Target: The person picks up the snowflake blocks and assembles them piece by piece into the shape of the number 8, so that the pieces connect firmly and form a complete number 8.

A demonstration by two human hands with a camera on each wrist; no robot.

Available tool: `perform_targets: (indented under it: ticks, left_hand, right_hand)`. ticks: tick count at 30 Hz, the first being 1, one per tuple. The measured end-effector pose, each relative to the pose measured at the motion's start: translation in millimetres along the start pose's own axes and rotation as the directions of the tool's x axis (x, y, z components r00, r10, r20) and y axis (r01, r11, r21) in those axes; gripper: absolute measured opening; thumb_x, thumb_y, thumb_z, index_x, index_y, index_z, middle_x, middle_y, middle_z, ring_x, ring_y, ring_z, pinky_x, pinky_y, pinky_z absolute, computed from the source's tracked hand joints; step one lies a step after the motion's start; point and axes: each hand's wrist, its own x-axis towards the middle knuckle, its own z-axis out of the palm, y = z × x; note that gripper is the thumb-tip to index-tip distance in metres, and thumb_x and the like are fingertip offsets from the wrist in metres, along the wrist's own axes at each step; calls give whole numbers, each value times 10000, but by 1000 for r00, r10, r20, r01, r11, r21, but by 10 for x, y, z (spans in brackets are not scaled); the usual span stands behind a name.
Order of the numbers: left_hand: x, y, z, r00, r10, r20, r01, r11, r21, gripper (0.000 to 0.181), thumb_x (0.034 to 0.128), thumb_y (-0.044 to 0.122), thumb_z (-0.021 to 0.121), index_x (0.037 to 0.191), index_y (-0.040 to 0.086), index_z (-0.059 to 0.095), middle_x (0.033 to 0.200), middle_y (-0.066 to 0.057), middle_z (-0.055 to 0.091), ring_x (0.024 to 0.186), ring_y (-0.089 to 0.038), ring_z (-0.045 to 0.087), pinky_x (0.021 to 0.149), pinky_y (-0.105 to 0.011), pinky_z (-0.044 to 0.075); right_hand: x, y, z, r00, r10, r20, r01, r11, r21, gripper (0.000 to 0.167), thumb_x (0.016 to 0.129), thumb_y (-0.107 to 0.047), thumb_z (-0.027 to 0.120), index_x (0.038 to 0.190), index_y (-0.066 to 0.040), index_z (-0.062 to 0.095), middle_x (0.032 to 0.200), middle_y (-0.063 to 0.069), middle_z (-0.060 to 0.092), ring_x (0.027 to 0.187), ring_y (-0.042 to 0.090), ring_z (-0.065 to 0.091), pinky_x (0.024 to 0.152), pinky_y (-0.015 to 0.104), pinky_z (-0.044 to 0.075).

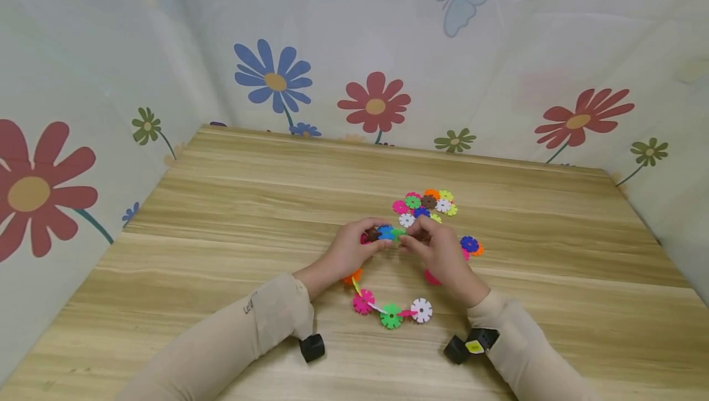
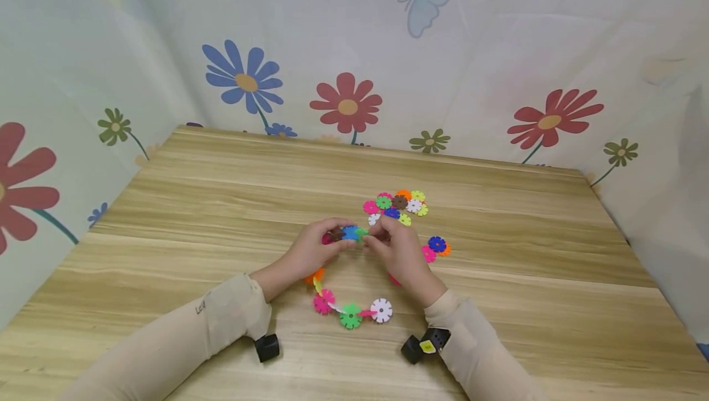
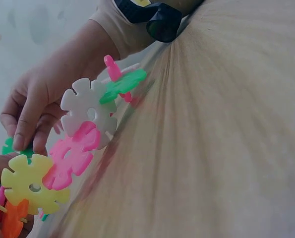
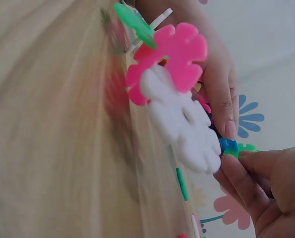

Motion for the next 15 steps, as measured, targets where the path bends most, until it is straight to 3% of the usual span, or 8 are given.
perform_targets:
  ticks: [4,8,15]
  left_hand:
    - [3,-2,2,1000,-11,2,11,1000,3,386,878,197,701,1237,83,617,910,-74,640,799,-151,530,661,-205,441]
    - [13,-13,5,999,-44,16,45,999,-25,368,893,214,687,1234,104,604,902,-68,640,733,-124,557,635,-209,461]
    - [10,-4,-24,989,-114,89,129,974,-188,361,983,307,545,1267,87,565,869,-138,621,536,-156,542,506,-264,506]
  right_hand:
    - [4,10,14,1000,23,0,-23,999,35,77,876,-19,664,863,-6,589,824,156,710,737,251,713,631,203,553]
    - [26,26,10,1000,28,8,-28,1000,6,69,876,-24,667,894,-4,603,830,146,703,727,215,703,629,203,550]
    - [51,62,-21,998,28,55,-29,1000,5,74,890,-36,653,957,-19,627,874,129,703,758,194,704,657,206,555]
